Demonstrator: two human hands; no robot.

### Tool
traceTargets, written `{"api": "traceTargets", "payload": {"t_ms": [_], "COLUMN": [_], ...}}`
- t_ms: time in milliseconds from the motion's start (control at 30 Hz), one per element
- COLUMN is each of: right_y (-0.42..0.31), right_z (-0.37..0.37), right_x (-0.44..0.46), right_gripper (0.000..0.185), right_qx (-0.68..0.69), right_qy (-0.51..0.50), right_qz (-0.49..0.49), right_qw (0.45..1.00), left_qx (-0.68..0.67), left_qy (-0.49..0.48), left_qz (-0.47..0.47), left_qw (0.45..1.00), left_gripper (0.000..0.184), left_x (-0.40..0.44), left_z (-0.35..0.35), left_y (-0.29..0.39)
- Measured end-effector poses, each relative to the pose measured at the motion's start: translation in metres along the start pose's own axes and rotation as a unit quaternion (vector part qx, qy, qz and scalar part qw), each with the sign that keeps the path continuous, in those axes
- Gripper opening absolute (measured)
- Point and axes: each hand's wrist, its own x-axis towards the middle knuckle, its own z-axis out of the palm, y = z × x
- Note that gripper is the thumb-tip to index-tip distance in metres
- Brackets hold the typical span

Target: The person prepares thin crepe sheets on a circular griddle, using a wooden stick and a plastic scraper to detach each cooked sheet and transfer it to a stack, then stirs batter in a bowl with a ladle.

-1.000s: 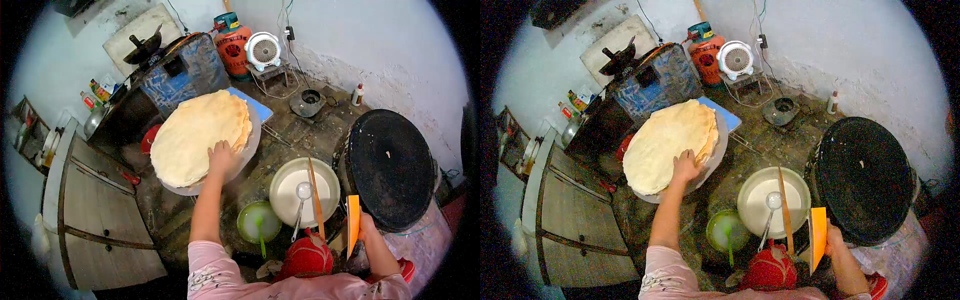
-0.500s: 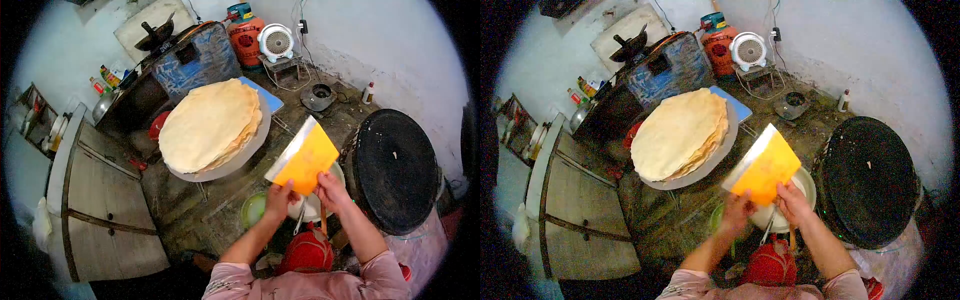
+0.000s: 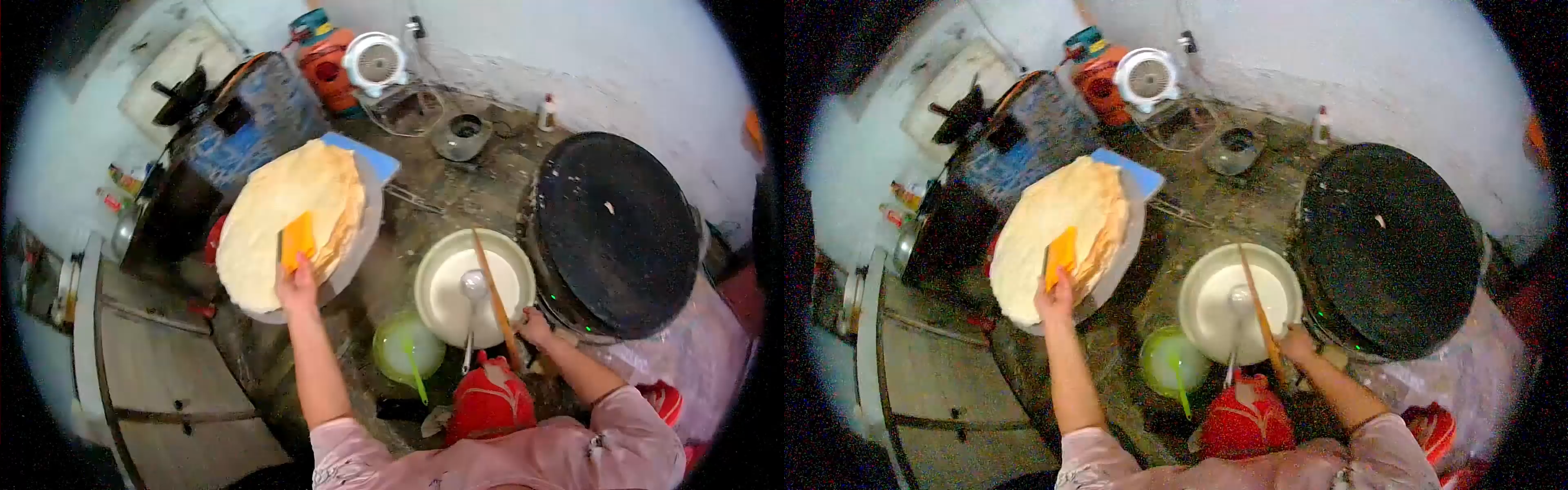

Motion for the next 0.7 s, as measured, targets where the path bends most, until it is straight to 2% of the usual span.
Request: {"api": "traceTargets", "payload": {"t_ms": [33, 67, 100, 133, 167, 200, 233, 267, 300, 333, 433, 467, 500, 533, 567, 600, 667, 700], "right_y": [0.015, 0.015, 0.040, 0.052, 0.059, 0.063, 0.069, 0.072, 0.079, 0.083, 0.023, 0.049, 0.014, 0.045, 0.056, 0.056, 0.050, 0.009], "right_z": [0.009, 0.006, 0.040, 0.051, 0.060, 0.066, 0.072, 0.076, 0.076, 0.073, 0.013, 0.024, -0.008, 0.004, 0.002, -0.006, -0.034, -0.075], "right_x": [0.002, -0.001, 0.005, 0.007, 0.007, 0.006, 0.008, 0.013, 0.015, 0.019, -0.017, -0.011, -0.031, -0.019, -0.018, -0.024, -0.044, -0.073], "right_gripper": [0.084, 0.097, 0.082, 0.082, 0.080, 0.078, 0.075, 0.052, 0.052, 0.041, 0.025, 0.020, 0.016, 0.014, 0.014, 0.015, 0.016, 0.024], "right_qx": [-0.013, -0.037, -0.080, -0.076, 0.042, 0.161, 0.276, 0.211, 0.210, 0.234, 0.284, 0.323, 0.343, 0.391, 0.389, 0.333, 0.277, 0.159], "right_qy": [-0.012, -0.070, 0.064, 0.074, 0.014, -0.046, -0.105, -0.123, -0.126, -0.190, -0.204, -0.170, -0.137, -0.175, -0.184, -0.161, -0.127, -0.090], "right_qz": [-0.030, 0.029, 0.022, 0.036, 0.038, 0.035, 0.028, 0.038, 0.037, 0.084, 0.140, 0.091, 0.121, 0.063, 0.058, 0.004, -0.044, -0.091], "right_qw": [0.999, 0.996, 0.995, 0.994, 0.998, 0.985, 0.955, 0.969, 0.969, 0.950, 0.926, 0.926, 0.921, 0.901, 0.901, 0.929, 0.951, 0.979], "left_qx": [0.005, -0.059, 0.004, 0.051, 0.130, 0.210, 0.218, 0.238, 0.257, 0.276, 0.252, 0.350, 0.442, 0.492, 0.540, 0.594, 0.601, 0.604], "left_qy": [-0.052, -0.007, 0.020, 0.047, -0.019, 0.027, 0.016, -0.020, 0.041, 0.068, 0.042, 0.031, 0.021, 0.018, 0.015, 0.007, -0.033, -0.044], "left_qz": [0.004, 0.019, 0.039, 0.104, 0.140, 0.125, 0.074, 0.001, -0.013, -0.021, -0.007, 0.099, 0.201, 0.257, 0.308, 0.402, 0.443, 0.442], "left_qw": [0.999, 0.998, 0.999, 0.992, 0.981, 0.969, 0.973, 0.971, 0.965, 0.958, 0.967, 0.931, 0.874, 0.831, 0.783, 0.697, 0.664, 0.662], "left_gripper": [0.040, 0.041, 0.041, 0.041, 0.035, 0.026, 0.018, 0.017, 0.015, 0.014, 0.018, 0.018, 0.018, 0.018, 0.019, 0.020, 0.020, 0.020], "left_x": [-0.008, -0.031, -0.051, -0.069, -0.073, -0.108, -0.108, -0.125, -0.142, -0.148, -0.135, -0.131, -0.124, -0.117, -0.108, -0.101, -0.096, -0.093], "left_z": [-0.005, 0.002, 0.001, 0.001, -0.026, -0.015, -0.046, -0.051, -0.055, -0.066, -0.072, -0.058, -0.042, -0.033, -0.024, -0.012, -0.003, -0.001], "left_y": [0.000, -0.006, -0.009, -0.022, -0.029, -0.049, -0.055, -0.067, -0.082, -0.090, -0.082, -0.080, -0.077, -0.071, -0.066, -0.066, -0.064, -0.068]}}
